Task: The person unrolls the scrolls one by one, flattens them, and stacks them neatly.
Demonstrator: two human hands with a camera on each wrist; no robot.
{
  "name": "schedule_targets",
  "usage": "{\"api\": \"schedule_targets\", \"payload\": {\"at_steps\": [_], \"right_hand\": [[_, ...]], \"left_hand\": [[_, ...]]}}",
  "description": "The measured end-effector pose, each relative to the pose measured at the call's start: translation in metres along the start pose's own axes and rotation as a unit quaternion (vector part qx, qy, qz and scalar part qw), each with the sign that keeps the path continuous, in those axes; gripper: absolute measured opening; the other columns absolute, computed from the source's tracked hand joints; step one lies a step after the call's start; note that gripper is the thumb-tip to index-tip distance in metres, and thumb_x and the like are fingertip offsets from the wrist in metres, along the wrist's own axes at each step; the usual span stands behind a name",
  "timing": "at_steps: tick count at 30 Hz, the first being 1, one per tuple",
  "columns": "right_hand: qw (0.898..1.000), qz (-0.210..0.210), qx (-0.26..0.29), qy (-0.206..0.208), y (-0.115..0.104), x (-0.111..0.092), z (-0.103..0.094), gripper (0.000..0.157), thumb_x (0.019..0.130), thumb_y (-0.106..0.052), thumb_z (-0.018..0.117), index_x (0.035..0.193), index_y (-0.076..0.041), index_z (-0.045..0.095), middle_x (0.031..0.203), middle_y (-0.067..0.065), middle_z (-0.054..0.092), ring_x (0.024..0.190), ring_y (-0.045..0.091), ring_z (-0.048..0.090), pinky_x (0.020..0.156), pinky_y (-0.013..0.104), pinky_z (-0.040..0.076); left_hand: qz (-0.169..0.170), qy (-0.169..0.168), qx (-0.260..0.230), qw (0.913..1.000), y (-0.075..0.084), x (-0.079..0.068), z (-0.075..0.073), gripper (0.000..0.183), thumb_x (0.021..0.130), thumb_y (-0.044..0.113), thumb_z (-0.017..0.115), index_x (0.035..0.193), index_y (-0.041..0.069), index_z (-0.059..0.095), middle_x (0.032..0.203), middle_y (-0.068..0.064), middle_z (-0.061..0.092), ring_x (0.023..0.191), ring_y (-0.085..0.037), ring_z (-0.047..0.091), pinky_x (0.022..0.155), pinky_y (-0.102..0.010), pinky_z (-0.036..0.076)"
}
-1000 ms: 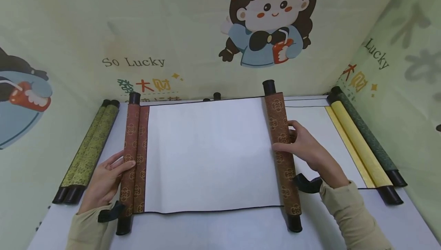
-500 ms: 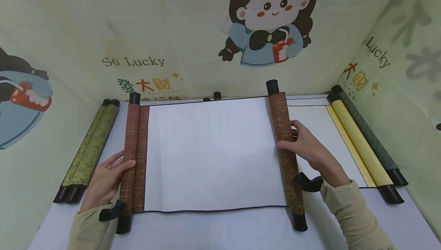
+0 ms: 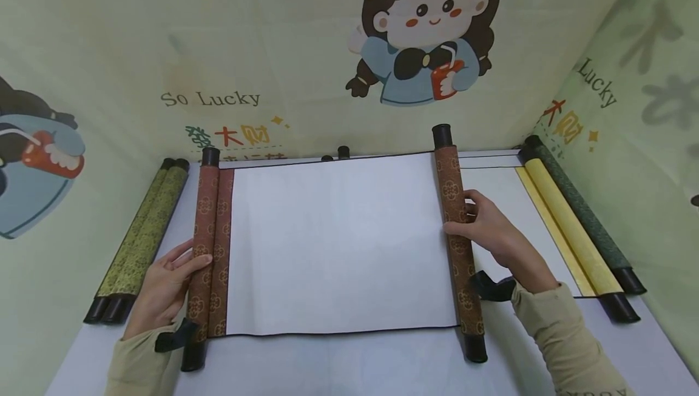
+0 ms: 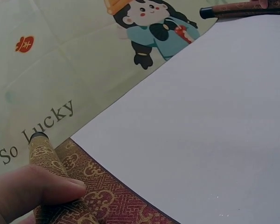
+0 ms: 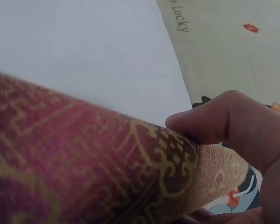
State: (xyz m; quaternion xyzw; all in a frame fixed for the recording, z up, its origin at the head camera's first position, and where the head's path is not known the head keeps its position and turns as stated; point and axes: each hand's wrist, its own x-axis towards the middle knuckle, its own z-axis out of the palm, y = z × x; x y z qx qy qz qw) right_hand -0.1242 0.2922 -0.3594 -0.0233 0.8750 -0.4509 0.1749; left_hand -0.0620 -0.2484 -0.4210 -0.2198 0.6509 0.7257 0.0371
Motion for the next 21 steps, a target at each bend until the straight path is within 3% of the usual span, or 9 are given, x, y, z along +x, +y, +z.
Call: {"api": "schedule_targets", "payload": {"at_steps": [14, 21], "right_hand": [[1.000, -0.007, -0.009, 0.019, 0.019, -0.004, -0.013, 0.086, 0.097, -0.018, 0.064, 0.152, 0.012, 0.005, 0.145, 0.044, 0.028, 0.130, 0.058, 0.037, 0.099, 0.070, 0.037], [0.999, -0.009, -0.022, 0.034, 0.017, -0.003, -0.017, 0.085, 0.096, -0.015, 0.065, 0.151, 0.013, 0.007, 0.145, 0.044, 0.028, 0.130, 0.059, 0.036, 0.098, 0.071, 0.038]], "left_hand": [[-0.008, 0.026, -0.030, 0.9992, 0.004, -0.001, -0.009, 0.082, 0.084, 0.005, 0.078, 0.153, 0.008, 0.034, 0.094, 0.017, 0.071, 0.093, -0.002, 0.069, 0.079, -0.023, 0.057], [-0.007, 0.024, -0.009, 0.9997, 0.001, -0.001, -0.012, 0.085, 0.082, 0.011, 0.081, 0.153, 0.010, 0.034, 0.098, 0.018, 0.069, 0.094, -0.003, 0.069, 0.079, -0.026, 0.058]]}}
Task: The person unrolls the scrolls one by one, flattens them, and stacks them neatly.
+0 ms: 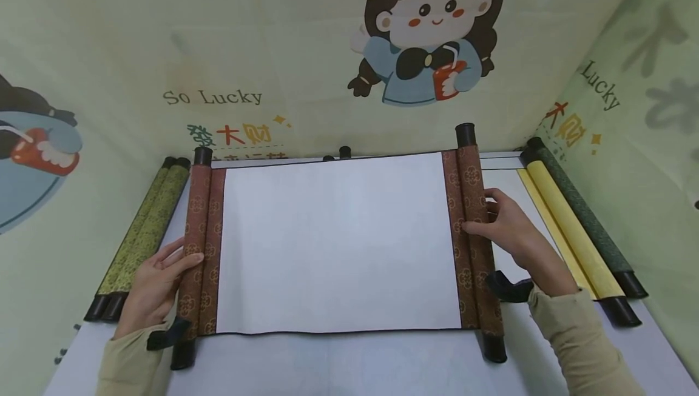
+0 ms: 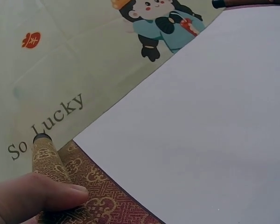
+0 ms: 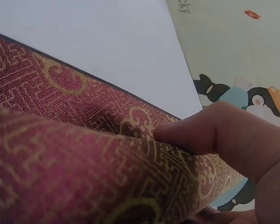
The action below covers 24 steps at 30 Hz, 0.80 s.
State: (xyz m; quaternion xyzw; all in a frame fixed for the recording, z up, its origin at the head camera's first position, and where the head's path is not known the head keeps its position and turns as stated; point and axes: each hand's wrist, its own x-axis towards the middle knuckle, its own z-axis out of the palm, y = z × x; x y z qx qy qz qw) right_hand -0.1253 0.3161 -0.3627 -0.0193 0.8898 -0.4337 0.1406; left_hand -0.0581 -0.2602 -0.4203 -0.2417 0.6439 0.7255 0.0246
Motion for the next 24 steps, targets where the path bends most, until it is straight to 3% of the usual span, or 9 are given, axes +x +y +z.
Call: {"api": "schedule_targets", "payload": {"at_steps": [11, 15, 24], "right_hand": [[0.999, -0.010, -0.028, 0.037, -0.0027, -0.0013, -0.0010, 0.081, 0.094, -0.012, 0.064, 0.150, 0.014, 0.012, 0.141, 0.043, 0.033, 0.128, 0.060, 0.038, 0.095, 0.069, 0.042], [0.999, -0.016, -0.026, 0.035, -0.0016, -0.0012, -0.0017, 0.080, 0.094, -0.014, 0.065, 0.149, 0.014, 0.013, 0.141, 0.042, 0.033, 0.129, 0.060, 0.037, 0.095, 0.070, 0.041], [0.999, -0.015, -0.027, 0.015, 0.0039, -0.0004, -0.0041, 0.081, 0.096, -0.017, 0.065, 0.149, 0.015, 0.012, 0.143, 0.041, 0.030, 0.130, 0.060, 0.036, 0.097, 0.070, 0.040]], "left_hand": [[-0.006, 0.001, 0.011, 0.9999, 0.0015, -0.0010, 0.0000, 0.086, 0.083, 0.015, 0.082, 0.154, 0.011, 0.033, 0.098, 0.019, 0.068, 0.093, -0.003, 0.069, 0.079, -0.027, 0.058], [-0.011, 0.013, 0.015, 0.9997, 0.0030, -0.0009, 0.0007, 0.089, 0.081, 0.017, 0.084, 0.154, 0.012, 0.034, 0.098, 0.018, 0.067, 0.093, -0.003, 0.069, 0.079, -0.027, 0.058], [-0.016, 0.001, 0.017, 0.9997, 0.0067, -0.0015, -0.0019, 0.088, 0.083, 0.018, 0.082, 0.155, 0.009, 0.032, 0.098, 0.019, 0.067, 0.095, 0.000, 0.068, 0.081, -0.025, 0.057]]}}
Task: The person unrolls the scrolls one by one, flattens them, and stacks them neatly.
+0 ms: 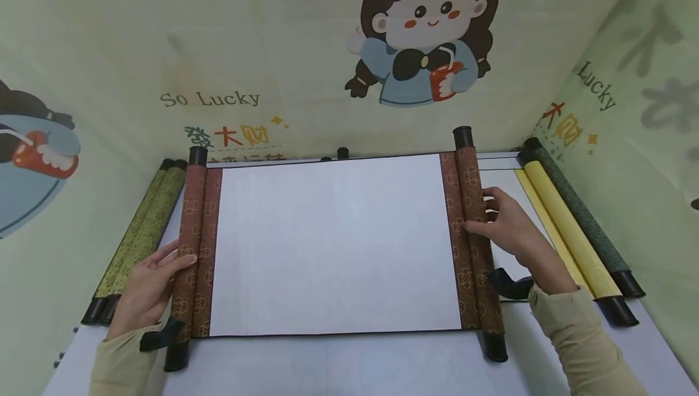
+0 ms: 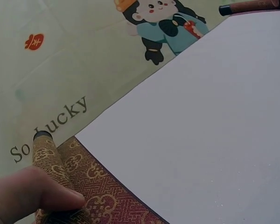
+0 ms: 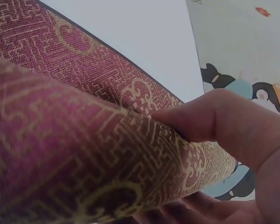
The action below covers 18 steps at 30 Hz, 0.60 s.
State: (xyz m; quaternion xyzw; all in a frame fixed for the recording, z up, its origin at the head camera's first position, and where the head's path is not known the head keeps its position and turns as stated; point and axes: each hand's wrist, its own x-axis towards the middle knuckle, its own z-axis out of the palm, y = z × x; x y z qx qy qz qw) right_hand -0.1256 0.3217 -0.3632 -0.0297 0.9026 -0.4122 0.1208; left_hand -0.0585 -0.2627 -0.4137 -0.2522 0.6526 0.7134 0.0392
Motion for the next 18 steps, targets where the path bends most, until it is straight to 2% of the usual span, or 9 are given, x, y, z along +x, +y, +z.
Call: {"api": "schedule_targets", "payload": {"at_steps": [12, 18], "right_hand": [[1.000, -0.005, -0.022, 0.010, 0.008, 0.001, -0.008, 0.082, 0.095, -0.019, 0.067, 0.149, 0.014, 0.015, 0.139, 0.042, 0.036, 0.129, 0.061, 0.037, 0.095, 0.069, 0.042], [0.999, -0.012, -0.029, 0.020, 0.008, 0.003, -0.013, 0.082, 0.094, -0.017, 0.067, 0.148, 0.017, 0.015, 0.138, 0.043, 0.036, 0.126, 0.061, 0.040, 0.093, 0.068, 0.044]], "left_hand": [[-0.006, -0.009, -0.002, 0.9999, 0.002, 0.000, 0.005, 0.084, 0.085, 0.017, 0.080, 0.154, 0.009, 0.032, 0.097, 0.018, 0.068, 0.097, -0.001, 0.067, 0.082, -0.024, 0.056], [0.000, -0.029, 0.003, 0.9996, 0.006, -0.001, 0.008, 0.081, 0.088, 0.017, 0.077, 0.153, 0.008, 0.032, 0.099, 0.018, 0.068, 0.098, -0.001, 0.066, 0.083, -0.024, 0.055]]}}
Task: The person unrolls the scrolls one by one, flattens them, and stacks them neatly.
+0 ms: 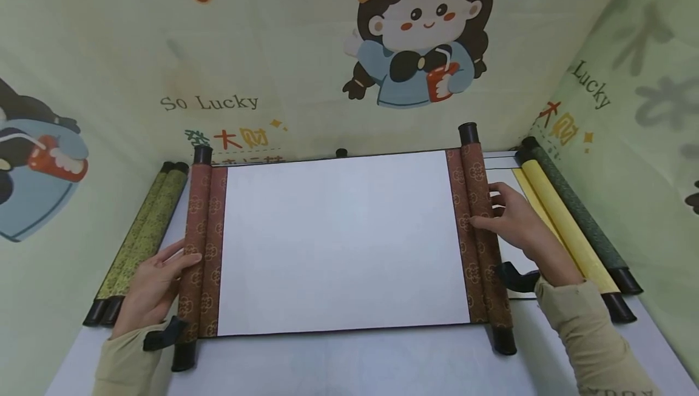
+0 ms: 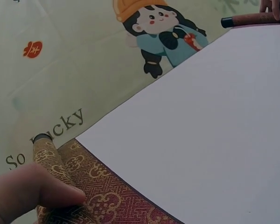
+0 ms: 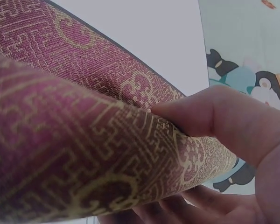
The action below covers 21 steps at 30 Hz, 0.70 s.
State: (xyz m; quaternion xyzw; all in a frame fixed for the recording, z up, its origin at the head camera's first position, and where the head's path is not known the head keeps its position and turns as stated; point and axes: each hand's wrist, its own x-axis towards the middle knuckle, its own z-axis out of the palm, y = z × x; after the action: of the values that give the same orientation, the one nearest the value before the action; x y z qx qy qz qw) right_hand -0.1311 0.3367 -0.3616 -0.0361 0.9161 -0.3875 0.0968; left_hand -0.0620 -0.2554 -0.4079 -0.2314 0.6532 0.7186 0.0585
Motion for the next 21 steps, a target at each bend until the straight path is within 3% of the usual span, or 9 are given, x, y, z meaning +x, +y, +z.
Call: {"api": "schedule_targets", "payload": {"at_steps": [7, 15, 21], "right_hand": [[1.000, 0.021, -0.008, 0.004, 0.003, -0.001, -0.012, 0.084, 0.095, -0.017, 0.066, 0.149, 0.017, 0.010, 0.137, 0.045, 0.034, 0.126, 0.063, 0.038, 0.093, 0.070, 0.043], [0.999, 0.019, -0.045, 0.020, 0.017, 0.000, -0.027, 0.081, 0.096, -0.015, 0.064, 0.146, 0.021, 0.011, 0.133, 0.047, 0.036, 0.121, 0.062, 0.041, 0.088, 0.065, 0.048], [0.997, 0.035, -0.068, 0.031, 0.029, 0.001, -0.043, 0.081, 0.096, -0.013, 0.063, 0.145, 0.023, 0.009, 0.132, 0.049, 0.033, 0.118, 0.063, 0.040, 0.085, 0.064, 0.049]], "left_hand": [[-0.003, -0.011, 0.015, 0.9998, 0.002, 0.005, 0.012, 0.084, 0.086, 0.020, 0.079, 0.154, 0.008, 0.032, 0.105, 0.014, 0.068, 0.099, -0.003, 0.067, 0.085, -0.025, 0.054], [0.007, -0.016, 0.060, 0.9981, 0.000, 0.004, 0.036, 0.081, 0.086, 0.026, 0.079, 0.153, 0.010, 0.036, 0.137, -0.007, 0.059, 0.102, -0.005, 0.066, 0.087, -0.025, 0.052], [0.006, -0.030, 0.070, 0.9971, -0.007, 0.005, 0.055, 0.076, 0.087, 0.024, 0.078, 0.150, 0.008, 0.040, 0.140, -0.015, 0.058, 0.102, -0.008, 0.067, 0.088, -0.028, 0.052]]}}
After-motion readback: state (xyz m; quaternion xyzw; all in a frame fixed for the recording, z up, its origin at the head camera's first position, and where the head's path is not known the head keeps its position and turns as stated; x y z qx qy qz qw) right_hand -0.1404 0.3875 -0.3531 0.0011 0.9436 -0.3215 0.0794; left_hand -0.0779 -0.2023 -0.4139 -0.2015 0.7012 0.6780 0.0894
